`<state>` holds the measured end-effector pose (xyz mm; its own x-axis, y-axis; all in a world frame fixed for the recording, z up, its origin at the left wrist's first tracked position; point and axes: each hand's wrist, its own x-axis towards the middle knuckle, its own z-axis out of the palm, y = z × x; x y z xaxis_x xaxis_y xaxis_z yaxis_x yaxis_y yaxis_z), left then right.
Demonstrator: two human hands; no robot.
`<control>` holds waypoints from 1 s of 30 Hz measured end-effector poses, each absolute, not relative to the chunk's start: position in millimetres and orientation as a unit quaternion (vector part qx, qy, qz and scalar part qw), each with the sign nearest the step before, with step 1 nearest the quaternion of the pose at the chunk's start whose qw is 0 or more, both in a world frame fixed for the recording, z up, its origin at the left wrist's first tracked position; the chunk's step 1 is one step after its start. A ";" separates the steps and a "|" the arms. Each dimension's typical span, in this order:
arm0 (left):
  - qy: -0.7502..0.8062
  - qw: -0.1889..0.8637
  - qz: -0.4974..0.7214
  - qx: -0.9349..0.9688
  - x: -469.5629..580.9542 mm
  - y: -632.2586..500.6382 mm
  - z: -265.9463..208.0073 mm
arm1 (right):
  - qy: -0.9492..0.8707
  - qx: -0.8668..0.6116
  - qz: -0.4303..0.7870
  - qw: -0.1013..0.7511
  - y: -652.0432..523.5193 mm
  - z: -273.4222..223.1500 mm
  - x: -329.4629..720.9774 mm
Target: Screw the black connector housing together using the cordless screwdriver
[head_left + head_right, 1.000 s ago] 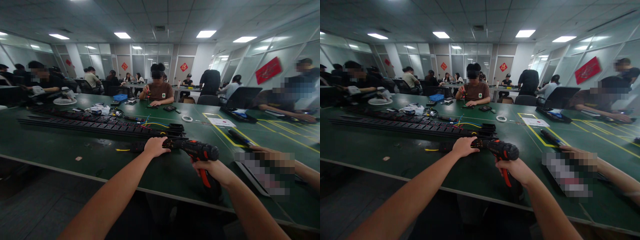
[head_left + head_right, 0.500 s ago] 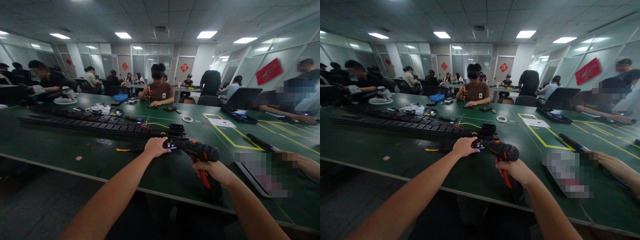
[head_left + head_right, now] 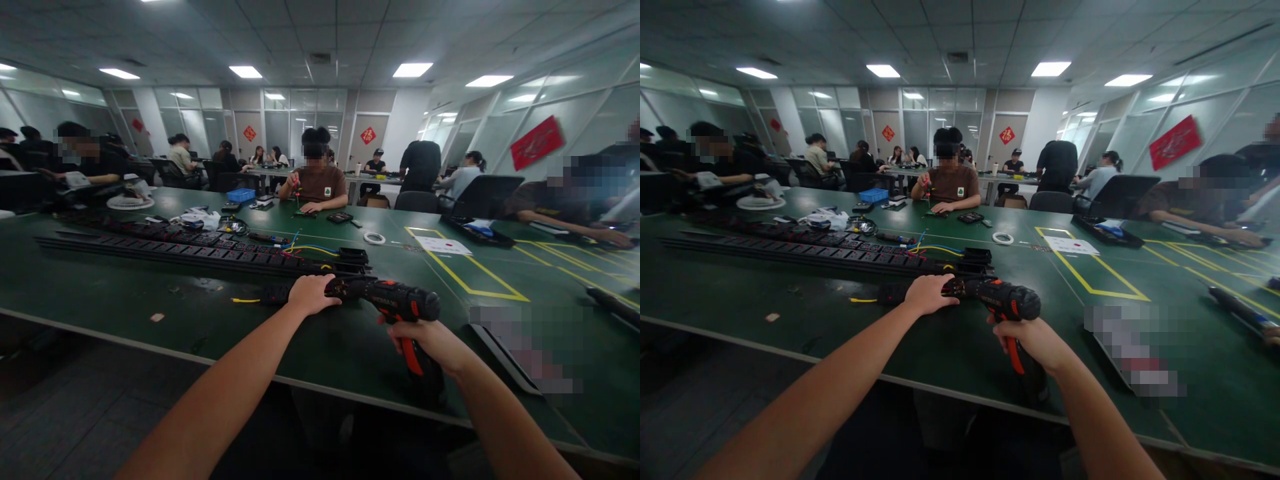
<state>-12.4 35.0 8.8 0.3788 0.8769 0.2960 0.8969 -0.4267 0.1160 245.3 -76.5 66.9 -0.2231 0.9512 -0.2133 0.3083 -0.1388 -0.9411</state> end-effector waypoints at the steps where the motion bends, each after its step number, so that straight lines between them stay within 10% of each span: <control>1: -0.534 0.032 -0.159 -0.830 -12.4 35.0 8.7 | -0.581 -0.543 0.523 0.307 -76.4 66.7 245.6; 30: -0.532 0.021 -0.160 -0.832 -12.0 32.9 12.3 | -0.604 -0.532 0.517 0.293 -77.0 71.3 238.9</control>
<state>-12.0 32.9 12.3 0.3840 0.8772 0.2883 0.8909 -0.4340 0.1341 238.9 -77.0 71.3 -0.2630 0.9448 -0.1955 0.3395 -0.0990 -0.9354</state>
